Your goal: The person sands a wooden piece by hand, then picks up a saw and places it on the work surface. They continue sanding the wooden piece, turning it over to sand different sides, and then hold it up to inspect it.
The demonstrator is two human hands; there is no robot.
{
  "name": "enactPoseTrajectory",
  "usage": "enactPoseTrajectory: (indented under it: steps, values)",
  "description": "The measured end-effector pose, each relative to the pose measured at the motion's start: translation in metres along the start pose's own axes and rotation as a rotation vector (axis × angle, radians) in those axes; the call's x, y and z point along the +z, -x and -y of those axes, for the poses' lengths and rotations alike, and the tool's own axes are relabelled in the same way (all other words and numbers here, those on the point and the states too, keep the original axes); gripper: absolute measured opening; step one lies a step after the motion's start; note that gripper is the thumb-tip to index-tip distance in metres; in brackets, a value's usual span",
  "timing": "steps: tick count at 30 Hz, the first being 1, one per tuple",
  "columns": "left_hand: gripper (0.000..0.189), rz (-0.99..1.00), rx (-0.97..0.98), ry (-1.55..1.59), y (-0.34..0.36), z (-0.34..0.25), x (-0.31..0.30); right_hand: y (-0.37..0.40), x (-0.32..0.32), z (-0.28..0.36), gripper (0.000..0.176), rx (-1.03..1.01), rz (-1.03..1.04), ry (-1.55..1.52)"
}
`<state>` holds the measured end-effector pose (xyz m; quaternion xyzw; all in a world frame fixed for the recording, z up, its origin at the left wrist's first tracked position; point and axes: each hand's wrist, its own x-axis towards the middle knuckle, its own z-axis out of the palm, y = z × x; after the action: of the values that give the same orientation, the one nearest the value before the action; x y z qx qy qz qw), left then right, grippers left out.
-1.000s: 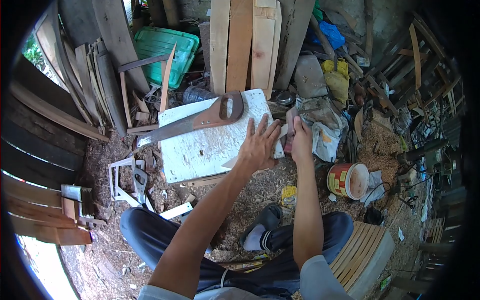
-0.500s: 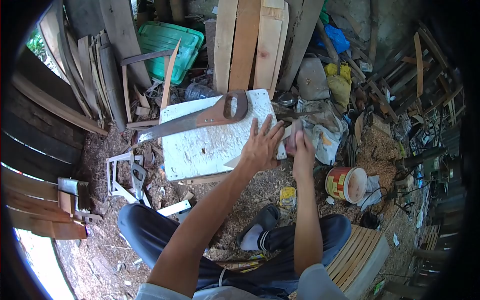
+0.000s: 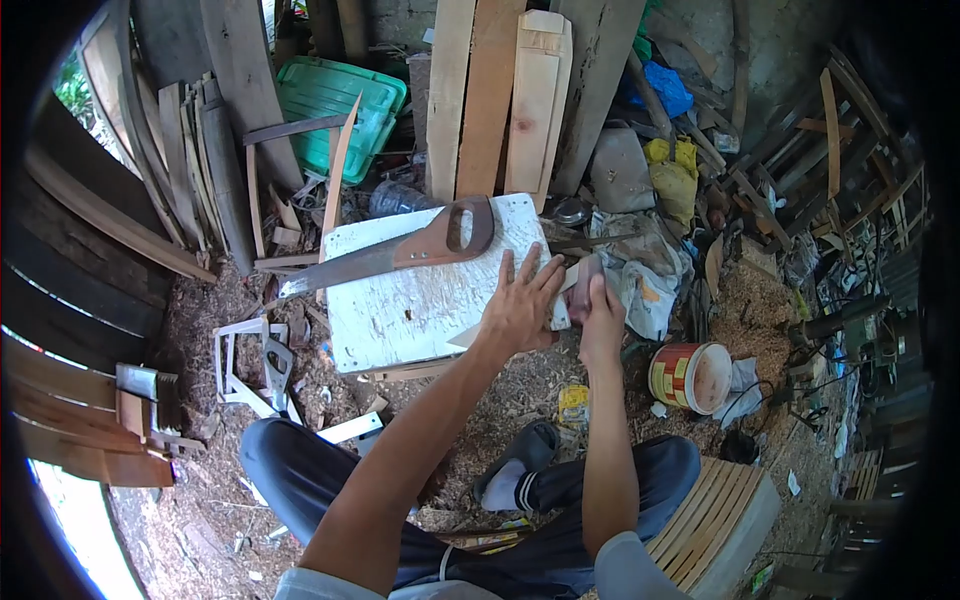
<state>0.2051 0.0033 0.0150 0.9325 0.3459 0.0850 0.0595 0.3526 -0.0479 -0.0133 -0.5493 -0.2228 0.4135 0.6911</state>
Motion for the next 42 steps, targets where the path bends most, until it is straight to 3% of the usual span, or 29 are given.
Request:
enactPoseTrajectory:
  steps: [2, 6, 10, 12, 14, 15, 18, 22, 24, 26, 27, 28, 31, 34, 36, 38, 39, 42]
  values:
    - [0.106, 0.006, 0.001, 0.005, 0.001, -0.001, -0.002, -0.022, 0.008, 0.008, 0.051, -0.116, 0.062, 0.286]
    - [0.109, 0.095, -0.018, -0.01, -0.003, -0.003, -0.006, -0.035, 0.019, 0.021, 0.052, -0.123, 0.04, 0.391]
    - [0.108, 0.06, -0.008, -0.028, 0.0, -0.002, -0.006, 0.019, 0.013, 0.021, 0.051, -0.189, 0.068, 0.302]
    - [0.107, 0.047, -0.006, 0.002, 0.0, -0.001, -0.006, 0.01, 0.014, 0.013, 0.051, -0.112, 0.043, 0.188]
    - [0.107, 0.03, -0.001, -0.006, 0.001, 0.0, -0.001, -0.016, 0.02, 0.008, 0.052, -0.256, 0.017, 0.275]
    - [0.107, 0.0, 0.002, -0.011, 0.0, -0.001, -0.001, -0.03, 0.021, 0.013, 0.053, -0.135, 0.002, 0.304]
    - [0.108, 0.028, -0.005, -0.036, -0.001, -0.001, -0.001, -0.029, 0.02, 0.014, 0.054, -0.087, -0.01, 0.295]
    - [0.106, 0.018, -0.002, 0.005, 0.0, -0.001, -0.004, 0.002, -0.002, -0.018, 0.054, -0.186, 0.039, 0.207]
    - [0.105, 0.017, -0.017, 0.031, -0.001, -0.001, -0.003, -0.004, 0.001, -0.02, 0.053, -0.135, 0.036, 0.084]
    - [0.104, 0.018, -0.017, 0.035, 0.002, -0.001, -0.003, -0.024, 0.005, -0.014, 0.049, 0.01, -0.091, 0.223]
    - [0.103, 0.0, -0.015, 0.039, -0.001, -0.002, -0.003, -0.026, 0.017, -0.003, 0.054, -0.122, 0.028, 0.122]
    - [0.103, 0.028, -0.017, 0.032, -0.001, -0.002, -0.004, -0.025, 0.016, -0.004, 0.054, -0.124, 0.018, 0.123]
    - [0.104, 0.029, -0.025, 0.038, -0.001, -0.005, -0.006, -0.018, 0.009, 0.003, 0.052, 0.102, 0.007, 0.134]
    - [0.104, 0.02, -0.009, -0.02, -0.001, -0.001, -0.002, 0.008, -0.004, -0.027, 0.049, -0.081, -0.044, 0.063]
    - [0.105, 0.05, -0.023, 0.009, -0.002, -0.001, -0.004, -0.003, -0.003, -0.028, 0.048, -0.067, -0.077, 0.057]
    - [0.104, 0.026, -0.019, 0.019, 0.002, 0.0, 0.002, -0.023, 0.007, -0.011, 0.048, 0.075, 0.0, 0.089]
    - [0.104, -0.017, -0.012, 0.034, 0.0, -0.001, -0.001, -0.033, 0.013, -0.015, 0.048, -0.064, -0.027, 0.065]
    - [0.111, 0.046, -0.029, 0.031, -0.001, -0.003, -0.007, -0.033, 0.007, -0.023, 0.048, -0.131, -0.053, 0.151]
